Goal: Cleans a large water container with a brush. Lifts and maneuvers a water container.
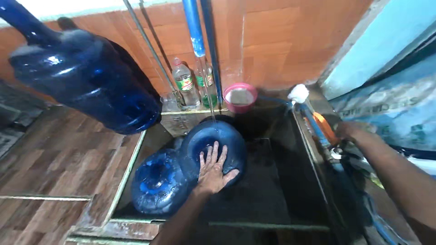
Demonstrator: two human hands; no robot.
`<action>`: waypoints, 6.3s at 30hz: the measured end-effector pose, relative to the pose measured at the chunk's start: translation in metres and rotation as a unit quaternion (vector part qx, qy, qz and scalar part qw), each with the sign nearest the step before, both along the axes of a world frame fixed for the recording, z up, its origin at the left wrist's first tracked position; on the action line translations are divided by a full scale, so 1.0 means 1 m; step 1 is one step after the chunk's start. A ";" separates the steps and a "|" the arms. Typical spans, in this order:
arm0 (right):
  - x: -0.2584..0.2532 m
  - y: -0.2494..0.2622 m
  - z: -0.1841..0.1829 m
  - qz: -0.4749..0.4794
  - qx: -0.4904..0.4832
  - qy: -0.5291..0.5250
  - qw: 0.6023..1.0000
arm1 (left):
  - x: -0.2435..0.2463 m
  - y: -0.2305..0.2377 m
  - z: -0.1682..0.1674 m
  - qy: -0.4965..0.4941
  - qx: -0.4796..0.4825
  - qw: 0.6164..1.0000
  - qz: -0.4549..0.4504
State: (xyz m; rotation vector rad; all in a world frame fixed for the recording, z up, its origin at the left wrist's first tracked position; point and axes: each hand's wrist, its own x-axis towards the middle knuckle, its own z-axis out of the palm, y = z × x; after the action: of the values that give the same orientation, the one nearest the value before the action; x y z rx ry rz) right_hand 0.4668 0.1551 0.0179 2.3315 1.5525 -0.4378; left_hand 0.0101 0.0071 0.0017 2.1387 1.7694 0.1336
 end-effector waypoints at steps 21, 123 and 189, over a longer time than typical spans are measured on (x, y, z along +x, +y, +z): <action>-0.086 0.035 0.067 0.108 0.280 0.126 0.945 | 0.049 -0.015 -0.023 -0.086 0.112 0.989 -0.050; -0.294 -0.084 0.032 -0.013 0.171 0.171 0.970 | -0.007 0.046 -0.017 -0.386 -0.132 0.911 0.071; -0.377 -0.044 0.044 0.178 0.127 0.266 0.939 | -0.042 0.036 -0.026 -0.460 -0.063 0.871 0.159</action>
State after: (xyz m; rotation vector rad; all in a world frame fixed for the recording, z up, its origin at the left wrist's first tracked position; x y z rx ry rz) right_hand 0.0903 0.1108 0.0624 2.1318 2.3557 -0.8707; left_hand -0.0323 0.0432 -0.0239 1.2825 1.4264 0.9207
